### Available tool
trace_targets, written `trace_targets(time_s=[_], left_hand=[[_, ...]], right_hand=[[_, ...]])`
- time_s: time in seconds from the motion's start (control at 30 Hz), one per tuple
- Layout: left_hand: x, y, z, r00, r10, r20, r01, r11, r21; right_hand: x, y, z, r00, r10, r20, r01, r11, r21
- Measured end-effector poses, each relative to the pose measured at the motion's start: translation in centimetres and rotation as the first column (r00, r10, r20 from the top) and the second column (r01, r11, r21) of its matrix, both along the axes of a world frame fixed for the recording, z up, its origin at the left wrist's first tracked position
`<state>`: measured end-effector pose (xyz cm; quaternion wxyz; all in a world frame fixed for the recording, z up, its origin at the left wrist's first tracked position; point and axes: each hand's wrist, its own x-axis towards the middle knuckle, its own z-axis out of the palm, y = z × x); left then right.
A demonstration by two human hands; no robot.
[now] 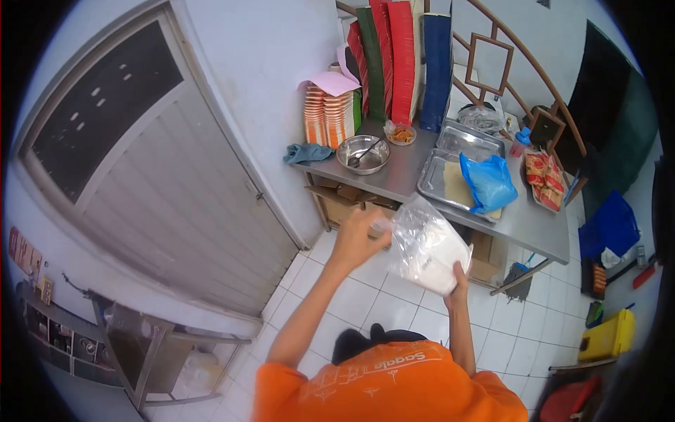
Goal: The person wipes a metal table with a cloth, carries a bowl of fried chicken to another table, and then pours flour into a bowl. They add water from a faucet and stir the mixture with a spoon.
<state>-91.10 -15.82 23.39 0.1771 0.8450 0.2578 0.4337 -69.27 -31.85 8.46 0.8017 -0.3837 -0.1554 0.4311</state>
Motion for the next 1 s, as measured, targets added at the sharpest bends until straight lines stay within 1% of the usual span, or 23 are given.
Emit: trace_targets(time_s=[0.07,0.1,0.17,0.2,0.23,0.27,0.33,0.4,0.47,0.5,0.53,0.57,0.6,0.63,0.67,0.7,0.77,0.8,0.83,0.87,0.9,0.97,1.0], left_hand=[[1.3,6.0,0.0,1.0,-0.003,0.027,0.004,0.998,-0.063],[2.0,9.2,-0.1,0.999,0.002,0.042,0.003,0.994,-0.114],[3.7,16.1,-1.1,0.997,-0.017,0.076,0.029,0.987,-0.161],[4.4,19.5,-1.8,0.994,-0.029,0.102,0.049,0.978,-0.202],[5.1,22.5,-2.2,0.984,-0.081,0.161,0.117,0.966,-0.231],[5.8,25.6,-2.8,0.982,-0.09,0.164,0.127,0.964,-0.234],[7.0,31.8,-4.4,0.989,-0.088,0.114,0.103,0.986,-0.13],[8.3,37.9,-7.2,0.986,-0.124,0.111,0.14,0.978,-0.152],[9.4,42.3,-9.9,0.984,-0.153,0.085,0.17,0.957,-0.236],[9.9,44.2,-11.3,0.988,-0.147,0.042,0.153,0.951,-0.27],[10.5,46.1,-12.3,0.984,-0.17,0.045,0.176,0.946,-0.274],[10.8,47.4,-13.3,0.985,-0.172,-0.033,0.152,0.935,-0.32],[10.9,48.6,-14.4,0.978,-0.174,-0.116,0.121,0.922,-0.369],[11.2,49.7,-15.4,0.97,-0.175,-0.167,0.097,0.916,-0.39],[11.5,50.8,-16.2,0.968,-0.188,-0.164,0.109,0.909,-0.401],[11.9,51.7,-17.1,0.962,-0.229,-0.151,0.15,0.901,-0.408],[12.3,52.2,-17.4,0.954,-0.272,-0.129,0.194,0.882,-0.43],[12.4,52.4,-17.5,0.94,-0.273,-0.207,0.145,0.865,-0.48],[12.5,52.7,-17.5,0.918,-0.277,-0.284,0.093,0.847,-0.524],[12.8,53.0,-18.1,0.917,-0.282,-0.281,0.094,0.839,-0.536],[13.2,53.3,-18.7,0.915,-0.29,-0.28,0.105,0.843,-0.528],[13.8,53.5,-19.5,0.914,-0.3,-0.274,0.119,0.843,-0.525],[14.0,53.6,-19.7,0.908,-0.294,-0.298,0.118,0.863,-0.492]], right_hand=[[0.9,6.0,1.2,0.991,-0.117,0.064,0.115,0.993,0.04],[1.4,9.1,1.6,0.99,-0.123,0.074,0.121,0.992,0.039],[2.2,14.9,1.9,0.965,-0.237,0.109,0.232,0.971,0.057],[2.7,17.7,2.0,0.963,-0.243,0.114,0.239,0.97,0.051],[3.1,20.6,2.2,0.933,-0.312,0.182,0.305,0.95,0.064],[3.5,23.3,2.4,0.892,-0.378,0.247,0.37,0.926,0.08],[4.1,27.7,3.0,0.863,-0.424,0.274,0.422,0.904,0.068],[4.9,32.1,4.0,0.696,-0.477,0.537,0.51,0.854,0.097],[5.1,35.4,5.2,0.693,-0.476,0.542,0.53,0.846,0.067],[5.5,37.0,5.2,0.592,-0.455,0.665,0.547,0.833,0.083],[5.9,38.4,5.2,0.48,-0.416,0.772,0.56,0.823,0.095],[6.1,39.4,5.5,0.329,-0.372,0.868,0.603,0.79,0.11],[6.0,40.3,5.7,0.33,-0.361,0.872,0.616,0.782,0.091],[5.8,41.2,6.4,0.255,-0.298,0.92,0.627,0.775,0.077],[5.8,42.2,7.0,0.174,-0.234,0.957,0.636,0.768,0.072],[5.9,43.1,7.3,0.169,-0.222,0.96,0.644,0.762,0.063],[5.9,44.3,7.7,0.206,-0.144,0.968,0.595,0.804,-0.007],[5.8,44.9,8.1,0.204,-0.129,0.971,0.597,0.802,-0.019],[5.7,45.5,8.8,0.173,-0.07,0.983,0.605,0.795,-0.05],[5.6,45.9,9.2,0.145,-0.01,0.989,0.613,0.786,-0.082],[5.5,46.3,9.4,0.145,0.003,0.989,0.615,0.783,-0.093],[5.8,46.9,9.6,0.191,0.056,0.98,0.577,0.801,-0.158],[6.1,47.2,9.7,0.189,0.063,0.98,0.578,0.799,-0.163]])
